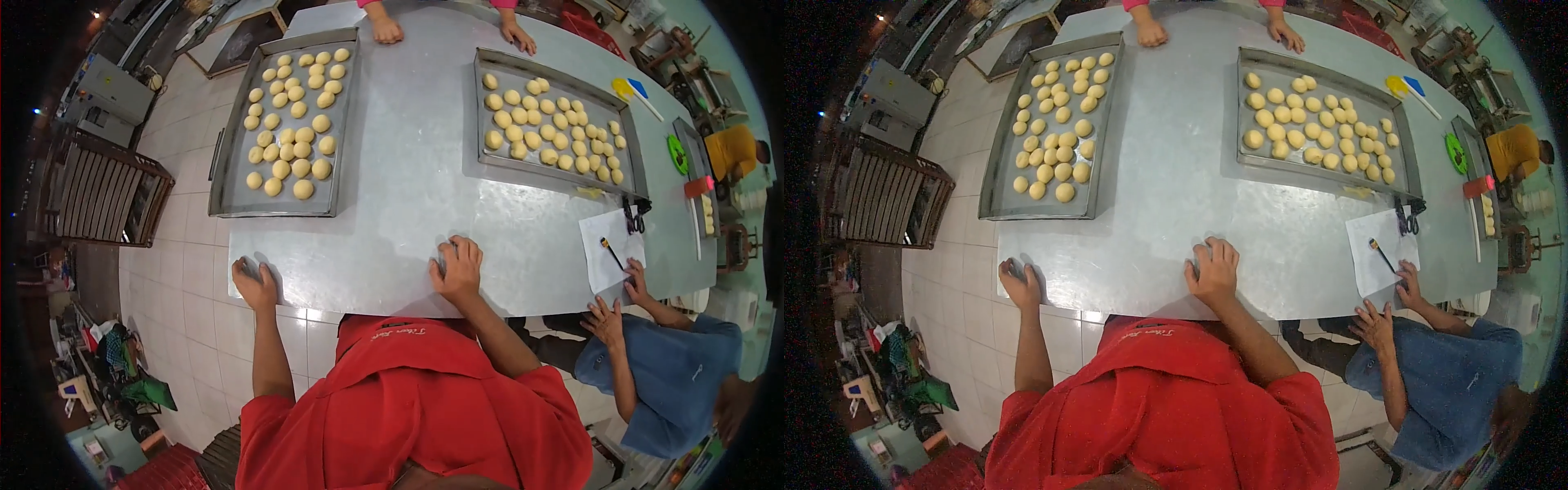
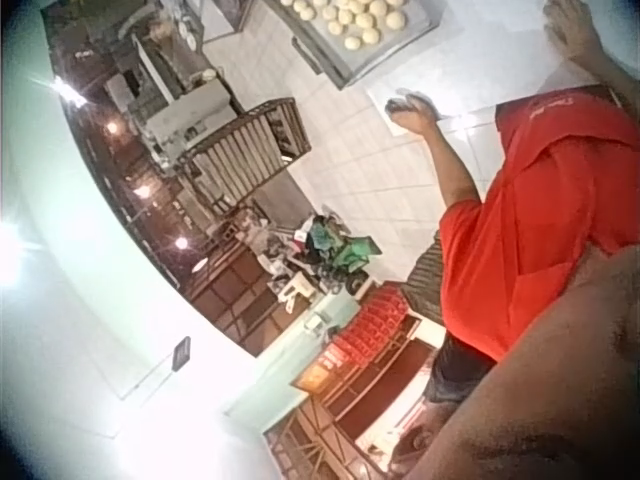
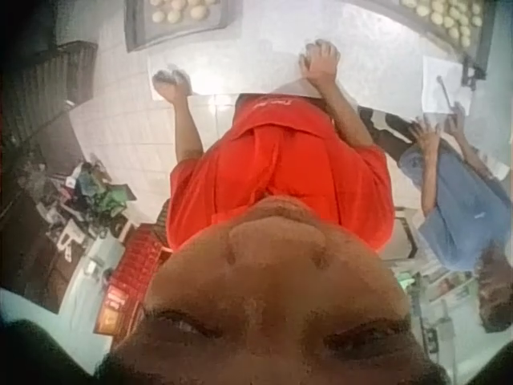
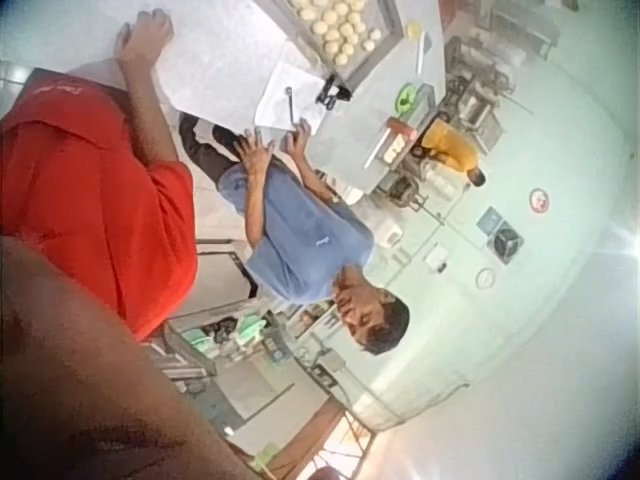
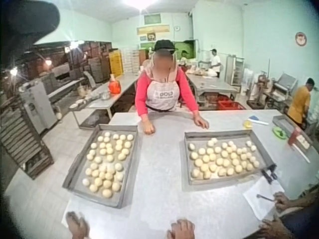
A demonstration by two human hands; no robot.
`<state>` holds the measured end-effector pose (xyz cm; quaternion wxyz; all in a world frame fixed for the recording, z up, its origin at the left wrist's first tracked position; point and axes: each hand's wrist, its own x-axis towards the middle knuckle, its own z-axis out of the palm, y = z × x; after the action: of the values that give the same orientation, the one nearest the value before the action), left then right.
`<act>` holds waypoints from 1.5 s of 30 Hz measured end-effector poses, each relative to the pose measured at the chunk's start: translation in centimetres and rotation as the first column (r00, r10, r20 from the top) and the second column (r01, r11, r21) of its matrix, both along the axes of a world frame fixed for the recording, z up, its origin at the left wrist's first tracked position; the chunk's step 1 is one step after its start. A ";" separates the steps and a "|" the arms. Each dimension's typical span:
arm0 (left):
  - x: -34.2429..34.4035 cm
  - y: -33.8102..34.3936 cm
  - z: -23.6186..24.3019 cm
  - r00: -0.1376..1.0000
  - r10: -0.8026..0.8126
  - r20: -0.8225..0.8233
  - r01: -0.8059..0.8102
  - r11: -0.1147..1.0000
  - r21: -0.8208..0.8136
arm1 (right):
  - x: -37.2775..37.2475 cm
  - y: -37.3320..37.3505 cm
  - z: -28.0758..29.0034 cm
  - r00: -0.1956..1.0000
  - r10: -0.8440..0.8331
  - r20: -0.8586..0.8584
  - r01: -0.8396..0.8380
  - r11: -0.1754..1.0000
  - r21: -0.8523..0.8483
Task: The recorder is shaping and placing individual dough portions onto a metal baking tray at a bakery prep station.
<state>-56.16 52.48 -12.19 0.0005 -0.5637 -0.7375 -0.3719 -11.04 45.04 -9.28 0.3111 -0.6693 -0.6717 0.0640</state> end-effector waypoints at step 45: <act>-36.5 -39.2 -21.5 0.484 0.783 0.390 -0.364 0.586 -0.724 | -46.8 10.5 0.5 0.807 0.527 0.267 -0.553 0.833 0.027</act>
<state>-92.68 13.30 -33.72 -0.2991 -0.0618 -0.9051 -0.2958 -57.82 55.58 -8.81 0.2277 -0.4358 -0.8702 0.0305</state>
